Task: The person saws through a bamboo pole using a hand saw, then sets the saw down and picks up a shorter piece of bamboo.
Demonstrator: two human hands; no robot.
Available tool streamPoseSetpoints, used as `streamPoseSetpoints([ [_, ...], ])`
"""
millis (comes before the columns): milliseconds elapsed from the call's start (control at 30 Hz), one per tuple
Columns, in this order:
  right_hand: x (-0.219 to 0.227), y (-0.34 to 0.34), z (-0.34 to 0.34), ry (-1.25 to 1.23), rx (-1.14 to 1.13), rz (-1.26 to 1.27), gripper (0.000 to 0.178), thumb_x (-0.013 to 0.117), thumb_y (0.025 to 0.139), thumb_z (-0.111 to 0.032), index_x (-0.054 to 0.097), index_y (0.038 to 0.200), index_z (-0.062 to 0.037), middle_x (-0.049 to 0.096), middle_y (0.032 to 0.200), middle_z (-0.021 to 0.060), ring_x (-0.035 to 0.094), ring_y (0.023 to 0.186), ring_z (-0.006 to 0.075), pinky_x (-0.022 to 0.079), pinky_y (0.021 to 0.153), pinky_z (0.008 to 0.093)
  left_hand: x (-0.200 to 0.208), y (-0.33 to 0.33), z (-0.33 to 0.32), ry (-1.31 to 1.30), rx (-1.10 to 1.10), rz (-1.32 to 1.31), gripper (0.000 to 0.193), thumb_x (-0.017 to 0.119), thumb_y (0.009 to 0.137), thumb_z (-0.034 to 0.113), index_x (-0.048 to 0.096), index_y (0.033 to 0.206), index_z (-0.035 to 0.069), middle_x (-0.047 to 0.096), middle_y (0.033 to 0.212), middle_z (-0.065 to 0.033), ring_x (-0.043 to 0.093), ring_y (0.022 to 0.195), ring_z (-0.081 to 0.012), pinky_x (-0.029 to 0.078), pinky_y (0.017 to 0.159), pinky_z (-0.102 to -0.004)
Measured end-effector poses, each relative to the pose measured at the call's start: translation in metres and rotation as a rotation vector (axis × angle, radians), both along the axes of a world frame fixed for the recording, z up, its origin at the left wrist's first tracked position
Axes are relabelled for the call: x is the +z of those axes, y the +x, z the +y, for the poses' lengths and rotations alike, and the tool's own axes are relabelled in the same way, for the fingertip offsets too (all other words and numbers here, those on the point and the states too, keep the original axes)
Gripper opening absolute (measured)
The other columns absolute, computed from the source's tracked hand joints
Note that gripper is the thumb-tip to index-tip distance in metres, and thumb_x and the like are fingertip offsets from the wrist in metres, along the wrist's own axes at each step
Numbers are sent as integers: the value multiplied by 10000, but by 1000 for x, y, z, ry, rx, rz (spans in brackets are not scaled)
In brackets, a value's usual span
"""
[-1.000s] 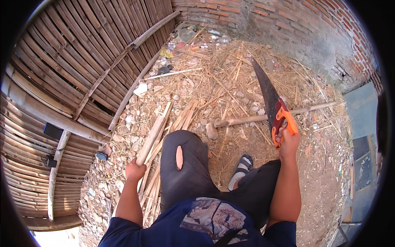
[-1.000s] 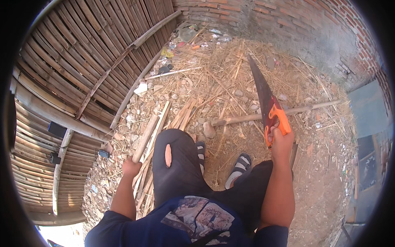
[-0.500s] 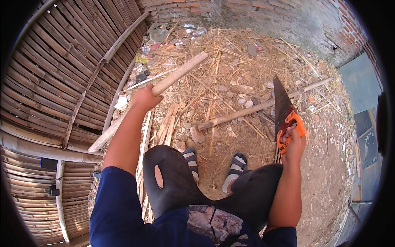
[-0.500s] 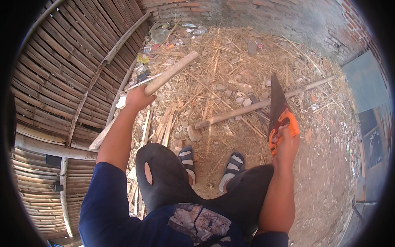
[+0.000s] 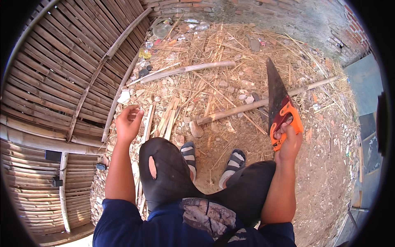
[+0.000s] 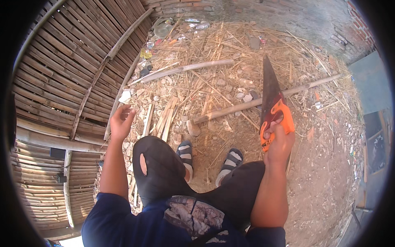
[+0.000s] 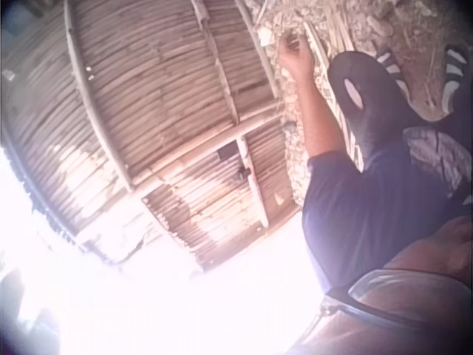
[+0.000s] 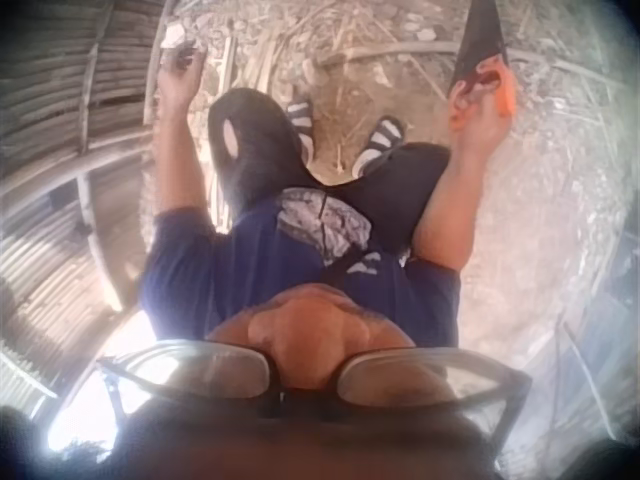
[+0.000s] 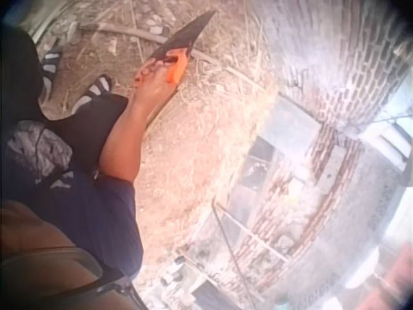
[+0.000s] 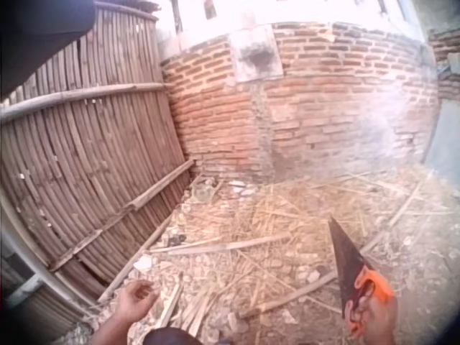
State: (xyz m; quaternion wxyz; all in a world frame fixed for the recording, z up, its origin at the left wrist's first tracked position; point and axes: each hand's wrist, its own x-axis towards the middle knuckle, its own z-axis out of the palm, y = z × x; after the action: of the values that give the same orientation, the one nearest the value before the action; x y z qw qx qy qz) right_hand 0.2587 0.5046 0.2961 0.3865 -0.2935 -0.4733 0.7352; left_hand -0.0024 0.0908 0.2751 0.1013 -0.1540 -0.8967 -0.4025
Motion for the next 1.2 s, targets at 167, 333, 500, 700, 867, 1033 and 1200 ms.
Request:
streamPoseSetpoints([
  [167, 2, 15, 0, -4, 47, 0, 50, 570, 925, -43, 553, 960, -74, 510, 753, 16, 479, 606, 120, 427, 581, 284, -80, 73, -116, 76, 283, -197, 327, 755, 946, 206, 696, 1184, -11, 744, 934, -91, 692, 771, -131, 551, 676, -286],
  [333, 2, 30, 0, -60, 38, 2, 40, 580, 901, -57, 557, 934, -64, 520, 734, 19, 488, 601, 118, 436, 589, 280, -156, 156, -191, -36, 310, -465, 315, 731, 955, 214, 698, 1157, -25, 753, 903, -108, 737, 754, -155, 569, 682, -295],
  [500, -4, 38, 2, -66, 28, -23, 73, 579, 905, -75, 587, 974, -56, 513, 726, 19, 503, 609, 124, 444, 592, 281, -239, 245, -269, -643, 141, -881, 343, 699, 965, 302, 714, 1219, 72, 762, 1026, -66, 752, 797, -175, 594, 726, -326],
  [700, -18, 33, 6, -92, 3, -17, 73, 591, 909, -96, 584, 941, -31, 513, 734, 41, 512, 593, 152, 456, 575, 319, -241, 307, -268, -614, 45, -1415, 407, 603, 1009, 331, 642, 1371, 151, 697, 1285, -2, 733, 1032, -144, 615, 767, -377],
  [867, -16, 12, -4, -112, -4, 17, 64, 579, 926, -91, 569, 924, -28, 509, 750, 53, 504, 602, 160, 463, 578, 323, -251, 288, -264, -314, 203, -1276, 357, 674, 963, 311, 724, 1218, 66, 768, 1107, -89, 768, 920, -188, 621, 726, -338],
  [1033, -12, -16, -33, -175, 42, 31, 49, 568, 937, -77, 557, 917, -34, 502, 756, 48, 500, 617, 157, 461, 573, 320, -290, 280, -286, -113, 191, -1124, 356, 696, 945, 315, 745, 1165, 39, 774, 1062, -126, 772, 861, -203, 619, 766, -336],
  [1200, -21, -31, -38, -198, 123, 40, 35, 567, 939, -75, 565, 933, -41, 504, 754, 34, 503, 615, 155, 463, 567, 325, -286, 286, -270, -205, 179, -1160, 368, 697, 936, 317, 745, 1172, 38, 776, 1031, -123, 769, 857, -206, 616, 784, -335],
])
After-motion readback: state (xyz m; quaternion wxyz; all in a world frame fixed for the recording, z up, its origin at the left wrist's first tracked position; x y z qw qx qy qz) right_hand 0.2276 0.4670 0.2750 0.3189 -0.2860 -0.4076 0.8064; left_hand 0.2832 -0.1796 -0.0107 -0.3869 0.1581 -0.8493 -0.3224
